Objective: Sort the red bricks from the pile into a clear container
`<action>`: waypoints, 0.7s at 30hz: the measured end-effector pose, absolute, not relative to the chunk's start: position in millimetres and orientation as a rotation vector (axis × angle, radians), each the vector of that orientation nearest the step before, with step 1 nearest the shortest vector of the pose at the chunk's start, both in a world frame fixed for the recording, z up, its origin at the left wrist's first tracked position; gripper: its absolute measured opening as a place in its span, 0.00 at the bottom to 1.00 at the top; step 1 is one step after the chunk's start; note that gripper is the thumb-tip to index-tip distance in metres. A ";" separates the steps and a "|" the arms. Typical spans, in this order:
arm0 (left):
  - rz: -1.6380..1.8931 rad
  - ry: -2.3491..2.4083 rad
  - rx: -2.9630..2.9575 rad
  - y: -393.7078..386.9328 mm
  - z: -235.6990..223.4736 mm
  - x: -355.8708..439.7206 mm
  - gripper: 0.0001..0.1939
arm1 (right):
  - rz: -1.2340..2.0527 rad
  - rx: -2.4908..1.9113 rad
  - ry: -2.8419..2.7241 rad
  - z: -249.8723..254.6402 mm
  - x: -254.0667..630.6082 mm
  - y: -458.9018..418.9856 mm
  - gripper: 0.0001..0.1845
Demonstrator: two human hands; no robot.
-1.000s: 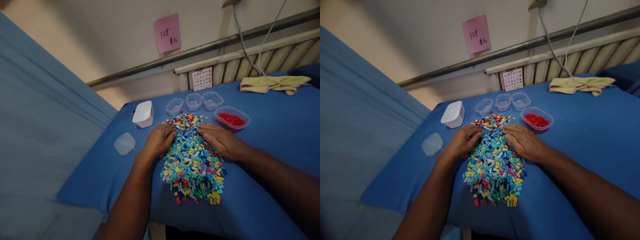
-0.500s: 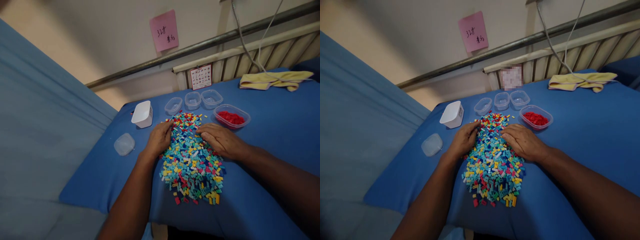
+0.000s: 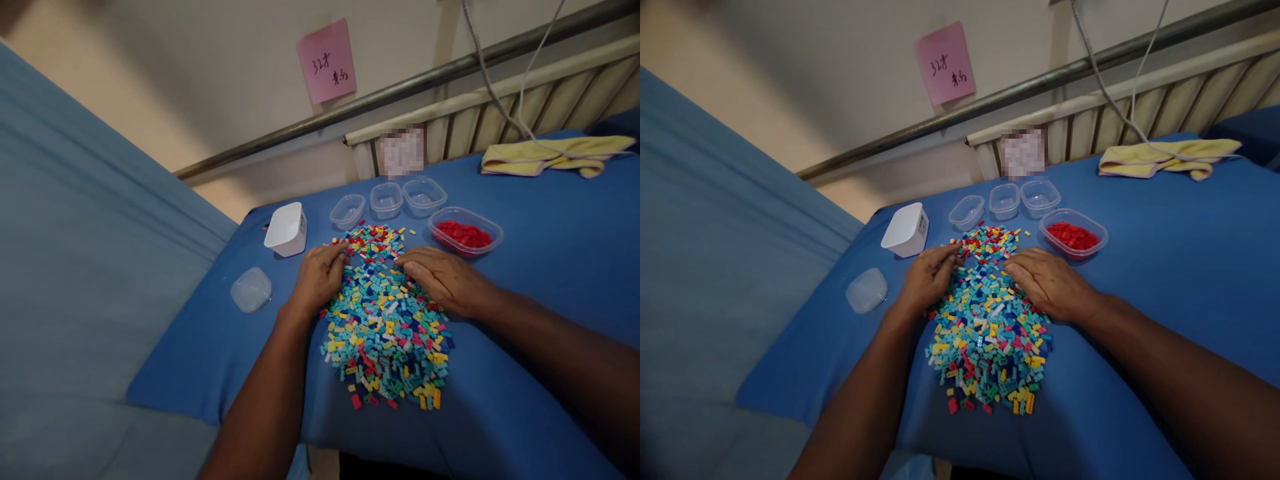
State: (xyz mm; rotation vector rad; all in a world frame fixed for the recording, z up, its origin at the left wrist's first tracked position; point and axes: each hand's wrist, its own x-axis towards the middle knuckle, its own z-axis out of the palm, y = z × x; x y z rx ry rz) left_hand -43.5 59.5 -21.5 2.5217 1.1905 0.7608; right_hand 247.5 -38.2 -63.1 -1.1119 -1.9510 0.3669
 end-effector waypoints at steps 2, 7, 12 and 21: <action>0.945 1.337 2.389 62.0 -18.2 -49.2 0.19 | 0.371 -1.123 -1.940 -63.7 247.3 -38.5 0.23; 0.838 1.457 2.408 70.5 -16.5 -65.2 0.15 | 0.374 -1.138 -1.937 -65.5 248.0 -39.2 0.23; 0.376 1.279 2.630 68.4 -17.2 -66.0 0.14 | 0.371 -1.130 -1.941 -65.2 248.6 -39.4 0.23; 0.439 1.362 2.695 69.4 -15.4 -68.5 0.20 | 0.405 -1.147 -1.957 -65.0 249.3 -39.4 0.22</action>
